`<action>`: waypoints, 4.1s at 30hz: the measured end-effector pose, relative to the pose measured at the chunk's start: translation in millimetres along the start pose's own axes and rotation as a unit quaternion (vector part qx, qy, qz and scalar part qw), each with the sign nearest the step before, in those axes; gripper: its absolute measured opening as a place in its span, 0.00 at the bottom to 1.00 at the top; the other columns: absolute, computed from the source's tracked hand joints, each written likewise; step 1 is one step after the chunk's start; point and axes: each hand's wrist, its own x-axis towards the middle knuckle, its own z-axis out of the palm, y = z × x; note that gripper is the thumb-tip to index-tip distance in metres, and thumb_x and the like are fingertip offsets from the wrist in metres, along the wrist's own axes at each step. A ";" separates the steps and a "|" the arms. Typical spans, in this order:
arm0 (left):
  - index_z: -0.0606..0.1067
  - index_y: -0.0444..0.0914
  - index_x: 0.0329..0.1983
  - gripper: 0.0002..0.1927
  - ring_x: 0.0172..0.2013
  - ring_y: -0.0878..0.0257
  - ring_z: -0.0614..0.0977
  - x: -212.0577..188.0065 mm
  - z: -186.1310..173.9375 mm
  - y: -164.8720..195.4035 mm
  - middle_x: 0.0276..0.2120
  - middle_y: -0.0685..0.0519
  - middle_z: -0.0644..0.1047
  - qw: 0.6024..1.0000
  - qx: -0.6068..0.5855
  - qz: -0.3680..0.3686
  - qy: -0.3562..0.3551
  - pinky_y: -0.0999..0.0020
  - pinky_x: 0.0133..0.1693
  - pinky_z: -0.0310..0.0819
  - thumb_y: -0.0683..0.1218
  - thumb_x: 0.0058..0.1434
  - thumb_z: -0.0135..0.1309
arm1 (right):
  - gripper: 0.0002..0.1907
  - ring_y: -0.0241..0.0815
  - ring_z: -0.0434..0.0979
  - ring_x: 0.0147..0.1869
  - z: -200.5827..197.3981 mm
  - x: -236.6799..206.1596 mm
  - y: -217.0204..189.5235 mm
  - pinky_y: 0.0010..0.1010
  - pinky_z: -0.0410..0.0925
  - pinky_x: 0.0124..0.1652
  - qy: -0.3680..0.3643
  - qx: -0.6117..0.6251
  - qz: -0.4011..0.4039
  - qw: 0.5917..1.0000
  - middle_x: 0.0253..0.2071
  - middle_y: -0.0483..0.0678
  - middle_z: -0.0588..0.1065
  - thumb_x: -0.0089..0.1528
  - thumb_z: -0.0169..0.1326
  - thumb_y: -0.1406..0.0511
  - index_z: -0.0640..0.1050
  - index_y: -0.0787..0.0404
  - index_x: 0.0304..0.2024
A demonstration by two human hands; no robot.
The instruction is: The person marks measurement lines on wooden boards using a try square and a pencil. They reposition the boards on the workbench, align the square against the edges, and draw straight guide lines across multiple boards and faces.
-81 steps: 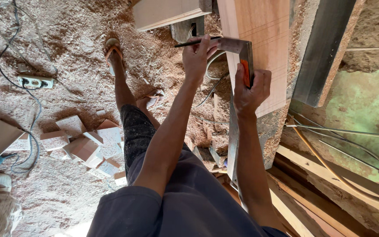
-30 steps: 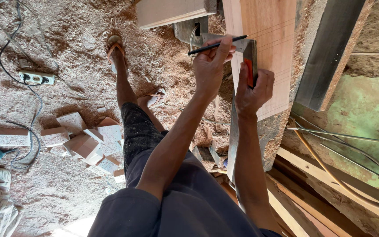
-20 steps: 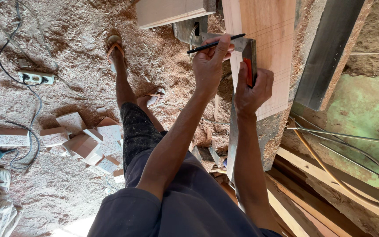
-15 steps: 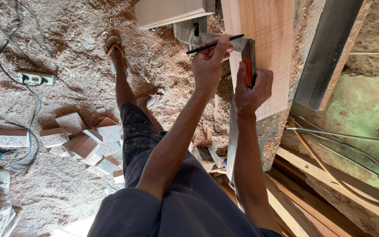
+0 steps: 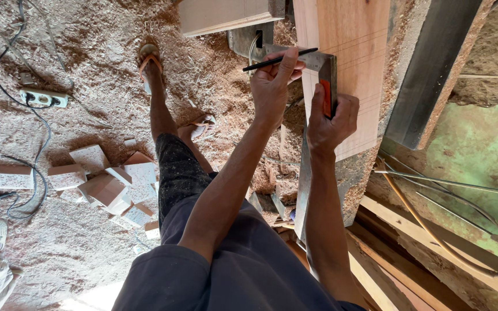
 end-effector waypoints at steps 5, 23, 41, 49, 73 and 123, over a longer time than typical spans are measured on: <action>0.80 0.37 0.44 0.16 0.40 0.61 0.88 -1.5 1.1 -0.3 0.35 0.49 0.85 1.000 0.002 -0.004 0.000 0.63 0.44 0.85 0.55 0.67 0.60 | 0.17 0.45 0.74 0.36 0.0 -0.9 0.0 0.37 0.68 0.33 0.005 -0.003 -0.001 1.000 0.36 0.51 0.72 0.65 0.69 0.67 0.72 0.65 0.34; 0.76 0.34 0.38 0.14 0.40 0.53 0.89 35.2 -6.7 15.3 0.36 0.39 0.84 0.999 0.007 -0.040 -0.003 0.59 0.42 0.87 0.51 0.67 0.57 | 0.17 0.44 0.71 0.34 -3.7 2.2 -2.6 0.38 0.66 0.33 0.001 -0.001 -0.004 1.000 0.33 0.50 0.70 0.65 0.69 0.67 0.71 0.64 0.33; 0.72 0.37 0.37 0.16 0.34 0.60 0.88 13.3 1.3 36.9 0.34 0.44 0.83 0.988 0.130 0.016 -0.086 0.69 0.34 0.85 0.55 0.71 0.49 | 0.14 0.44 0.70 0.33 -6.4 4.2 -2.0 0.37 0.65 0.32 -0.013 0.009 -0.002 1.000 0.33 0.51 0.70 0.67 0.67 0.68 0.73 0.66 0.35; 0.72 0.37 0.33 0.14 0.29 0.65 0.83 -2.5 -94.5 57.8 0.30 0.44 0.83 0.984 0.169 -0.051 0.022 0.74 0.30 0.78 0.51 0.71 0.53 | 0.11 0.40 0.72 0.32 -26.1 -21.7 18.7 0.32 0.66 0.29 -0.053 -0.004 -0.025 0.998 0.35 0.50 0.71 0.69 0.63 0.67 0.75 0.66 0.37; 0.72 0.38 0.34 0.13 0.32 0.67 0.85 -1.8 -92.3 69.2 0.31 0.48 0.85 0.978 0.186 -0.088 0.039 0.72 0.38 0.82 0.51 0.70 0.53 | 0.15 0.47 0.69 0.35 22.7 63.8 -25.8 0.41 0.64 0.34 -0.036 0.015 0.006 0.999 0.34 0.51 0.68 0.69 0.64 0.65 0.71 0.65 0.36; 0.72 0.44 0.69 0.20 0.43 0.62 0.83 108.6 20.7 78.3 0.44 0.49 0.83 0.935 0.291 -0.019 -0.201 0.65 0.49 0.78 0.49 0.76 0.42 | 0.14 0.49 0.69 0.43 -5.7 20.6 -12.0 0.40 0.65 0.41 -0.057 0.020 0.098 0.993 0.40 0.50 0.73 0.67 0.65 0.62 0.76 0.64 0.39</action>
